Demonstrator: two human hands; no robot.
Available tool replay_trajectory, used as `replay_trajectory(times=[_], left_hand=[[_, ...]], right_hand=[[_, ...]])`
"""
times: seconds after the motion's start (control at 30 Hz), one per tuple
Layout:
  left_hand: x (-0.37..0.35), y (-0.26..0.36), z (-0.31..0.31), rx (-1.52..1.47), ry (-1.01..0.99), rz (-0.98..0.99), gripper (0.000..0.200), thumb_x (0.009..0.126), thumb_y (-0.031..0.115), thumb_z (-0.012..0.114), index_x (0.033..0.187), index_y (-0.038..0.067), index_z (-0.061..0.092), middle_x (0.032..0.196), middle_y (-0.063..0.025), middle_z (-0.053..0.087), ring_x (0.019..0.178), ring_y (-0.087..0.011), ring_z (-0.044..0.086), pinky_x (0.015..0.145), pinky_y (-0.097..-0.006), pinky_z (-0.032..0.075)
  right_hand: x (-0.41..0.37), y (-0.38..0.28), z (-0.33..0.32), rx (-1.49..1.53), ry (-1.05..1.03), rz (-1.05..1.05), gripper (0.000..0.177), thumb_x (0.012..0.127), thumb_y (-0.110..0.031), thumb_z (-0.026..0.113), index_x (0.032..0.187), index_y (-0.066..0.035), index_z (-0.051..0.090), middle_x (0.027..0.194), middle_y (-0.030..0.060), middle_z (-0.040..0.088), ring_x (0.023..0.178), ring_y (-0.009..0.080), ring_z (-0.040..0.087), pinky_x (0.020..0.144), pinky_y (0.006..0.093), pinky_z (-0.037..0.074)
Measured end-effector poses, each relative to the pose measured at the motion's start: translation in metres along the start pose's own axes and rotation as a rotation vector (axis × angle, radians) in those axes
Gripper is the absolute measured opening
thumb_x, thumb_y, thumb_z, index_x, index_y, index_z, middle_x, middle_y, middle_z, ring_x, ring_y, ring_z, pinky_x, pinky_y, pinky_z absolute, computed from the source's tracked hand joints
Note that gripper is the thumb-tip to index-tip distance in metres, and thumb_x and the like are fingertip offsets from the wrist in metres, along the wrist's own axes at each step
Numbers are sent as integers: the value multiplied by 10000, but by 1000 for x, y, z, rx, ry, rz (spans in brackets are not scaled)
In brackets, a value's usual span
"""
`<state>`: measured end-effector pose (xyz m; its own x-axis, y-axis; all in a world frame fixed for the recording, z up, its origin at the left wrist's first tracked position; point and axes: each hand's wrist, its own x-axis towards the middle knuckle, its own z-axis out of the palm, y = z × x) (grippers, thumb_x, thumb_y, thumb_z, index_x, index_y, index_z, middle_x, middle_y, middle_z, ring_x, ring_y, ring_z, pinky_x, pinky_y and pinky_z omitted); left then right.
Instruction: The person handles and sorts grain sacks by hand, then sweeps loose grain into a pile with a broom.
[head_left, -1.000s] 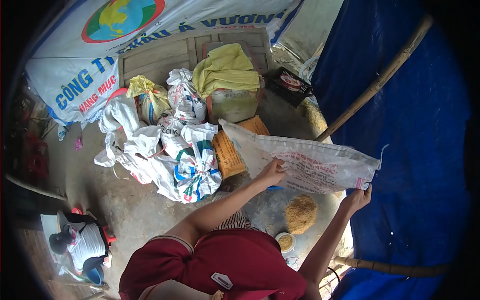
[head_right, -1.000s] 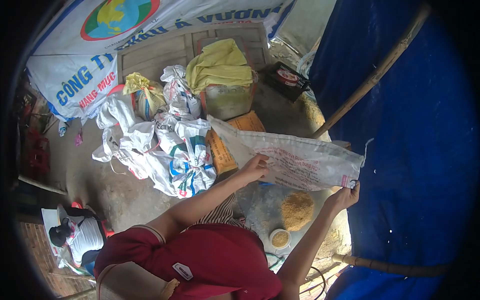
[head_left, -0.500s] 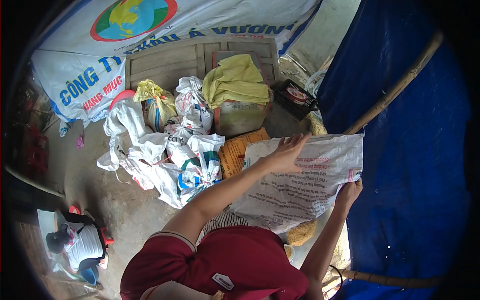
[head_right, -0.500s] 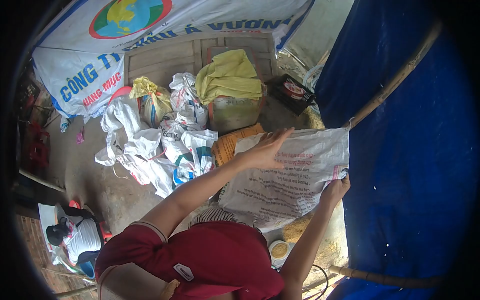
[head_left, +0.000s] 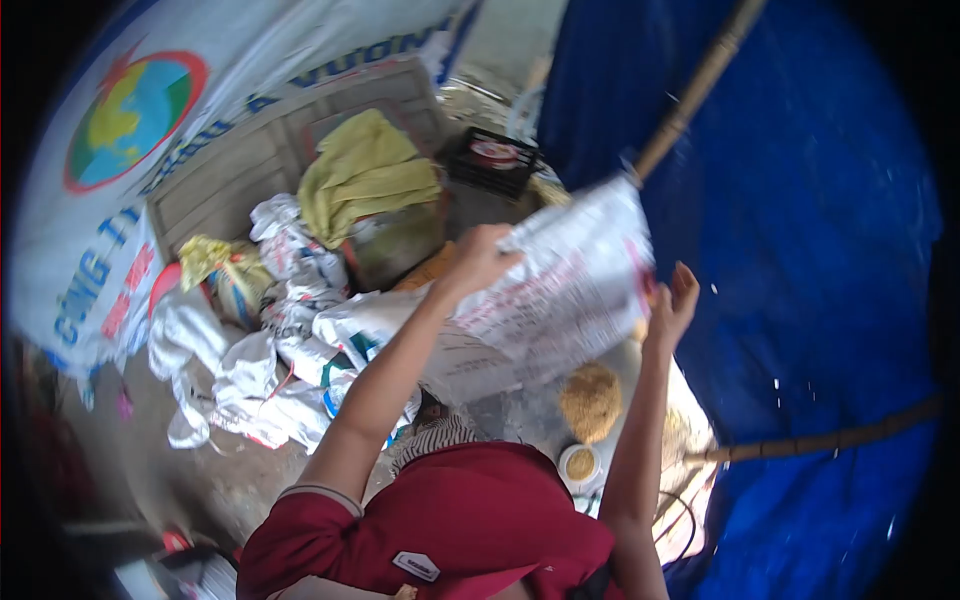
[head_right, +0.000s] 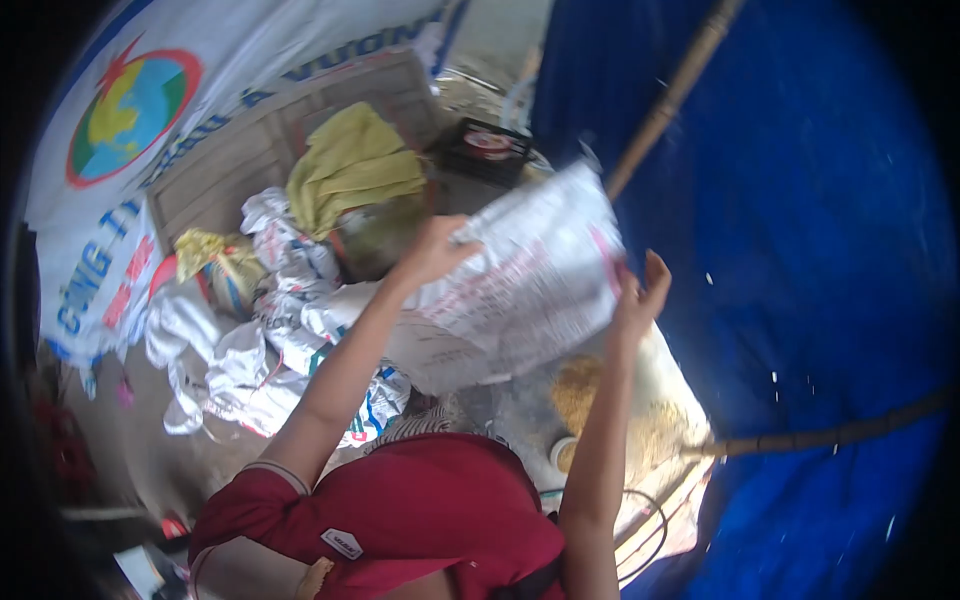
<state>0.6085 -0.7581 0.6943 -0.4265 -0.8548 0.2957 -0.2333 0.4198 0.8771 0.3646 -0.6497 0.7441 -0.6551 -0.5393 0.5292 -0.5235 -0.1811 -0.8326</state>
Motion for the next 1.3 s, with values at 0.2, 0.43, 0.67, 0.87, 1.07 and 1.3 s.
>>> replay_trajectory(times=[0.2, 0.43, 0.67, 0.87, 1.07, 1.3], left_hand=[[9, 0, 8, -84, 131, -134, 241, 698, 173, 638, 807, -29, 562, 700, -203, 581, 630, -308, 589, 556, -340, 426], [53, 52, -35, 113, -66, 99, 274, 743, 137, 620, 963, -21, 573, 850, -150, 621, 769, -194, 585, 690, -288, 436], [106, 137, -87, 235, -347, 313, 262, 778, 151, 591, 967, -28, 562, 851, -48, 606, 788, -84, 515, 723, -235, 411], [116, 186, -105, 318, -406, 433, 218, 787, 138, 573, 944, -12, 562, 822, 2, 574, 781, -70, 481, 727, -214, 397], [132, 219, -124, 363, -162, 592, 268, 801, 150, 569, 1011, -16, 557, 863, -32, 601, 794, -83, 520, 732, -224, 410], [158, 174, -111, 656, 288, 636, 461, 762, 183, 570, 1181, 32, 446, 1026, -174, 559, 960, -335, 522, 842, -372, 388]], right_hand=[[-33, 7, 13, -61, -483, 423, 303, 777, -51, 480, 1077, -25, 505, 1035, 134, 533, 959, 225, 522, 817, 325, 411], [-60, 41, 9, -200, -634, 529, 548, 739, -160, 579, 1226, -44, 356, 1168, 245, 405, 1071, 329, 445, 885, 371, 373], [-40, 79, -11, -337, -477, 372, 968, 646, -216, 695, 1346, -50, 47, 1312, 293, 187, 1230, 385, 222, 1009, 403, 236], [-14, 75, -26, -321, -532, 231, 1124, 565, -353, 775, 1351, -44, 33, 1342, 264, 180, 1261, 366, 179, 1020, 423, 210], [-27, 124, -34, -252, -620, 282, 865, 601, -380, 734, 1272, -15, 327, 1182, 292, 404, 1066, 362, 471, 858, 381, 426], [-23, 59, -67, -371, -229, 293, 269, 740, -262, 615, 839, -12, 609, 562, 148, 549, 537, 275, 541, 548, 359, 404]])
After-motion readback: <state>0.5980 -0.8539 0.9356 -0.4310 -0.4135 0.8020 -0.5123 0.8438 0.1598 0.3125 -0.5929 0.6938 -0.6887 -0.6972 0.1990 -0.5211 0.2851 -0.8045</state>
